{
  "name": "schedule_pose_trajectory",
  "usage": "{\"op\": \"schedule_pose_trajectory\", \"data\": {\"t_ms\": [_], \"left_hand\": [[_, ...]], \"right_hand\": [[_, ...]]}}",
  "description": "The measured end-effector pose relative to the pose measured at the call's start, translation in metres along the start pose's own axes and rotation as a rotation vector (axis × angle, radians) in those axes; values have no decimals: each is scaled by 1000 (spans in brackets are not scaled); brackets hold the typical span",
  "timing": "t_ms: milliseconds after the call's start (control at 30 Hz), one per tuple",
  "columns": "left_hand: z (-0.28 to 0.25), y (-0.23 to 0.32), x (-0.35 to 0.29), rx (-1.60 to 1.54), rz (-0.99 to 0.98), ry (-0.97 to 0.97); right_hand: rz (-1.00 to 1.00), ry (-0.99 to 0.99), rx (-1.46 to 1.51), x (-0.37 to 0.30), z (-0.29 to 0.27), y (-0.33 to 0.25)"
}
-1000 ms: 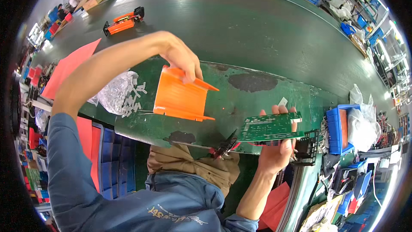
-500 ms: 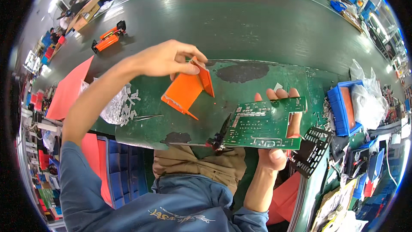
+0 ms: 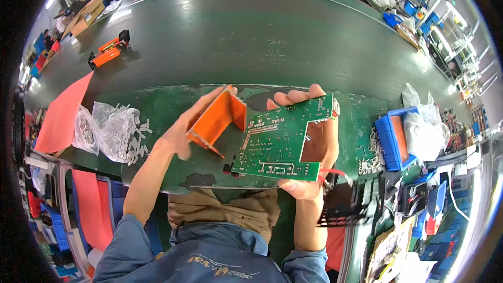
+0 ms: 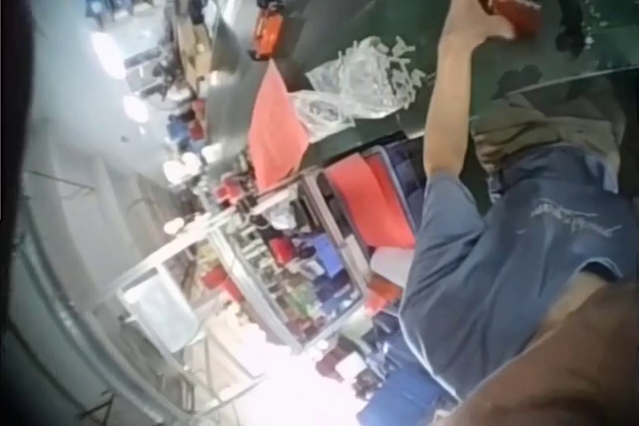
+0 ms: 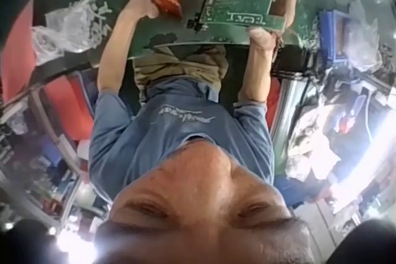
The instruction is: Assemble electronic components by installing a printed circuit board into a plastic housing and securing it with screws.
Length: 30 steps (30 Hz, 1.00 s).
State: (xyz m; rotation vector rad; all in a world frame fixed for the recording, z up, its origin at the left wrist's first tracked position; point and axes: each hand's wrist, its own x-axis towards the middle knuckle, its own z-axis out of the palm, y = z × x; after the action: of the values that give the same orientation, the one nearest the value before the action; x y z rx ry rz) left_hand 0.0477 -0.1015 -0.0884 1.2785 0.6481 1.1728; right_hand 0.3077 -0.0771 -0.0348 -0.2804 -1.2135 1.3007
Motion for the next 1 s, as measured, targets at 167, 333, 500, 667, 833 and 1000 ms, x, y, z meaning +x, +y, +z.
{"op": "schedule_pose_trajectory", "data": {"t_ms": [167,333,500,667,833,1000], "left_hand": [[10,-3,13,251,48,-80],[24,-6,22,529,305,-177],[52,2,17,776,281,-49],[74,-1,8,766,255,6],[80,-8,5,741,265,22],[82,-10,5,740,302,27]], "right_hand": [[60,50,-21,5,20,-11],[29,51,-75,6,10,-13],[-51,-46,-152,-4,-5,-11],[1,152,-80,-14,3,-21],[-30,111,-76,-21,0,-20],[-30,203,-113,-23,4,-21]]}}
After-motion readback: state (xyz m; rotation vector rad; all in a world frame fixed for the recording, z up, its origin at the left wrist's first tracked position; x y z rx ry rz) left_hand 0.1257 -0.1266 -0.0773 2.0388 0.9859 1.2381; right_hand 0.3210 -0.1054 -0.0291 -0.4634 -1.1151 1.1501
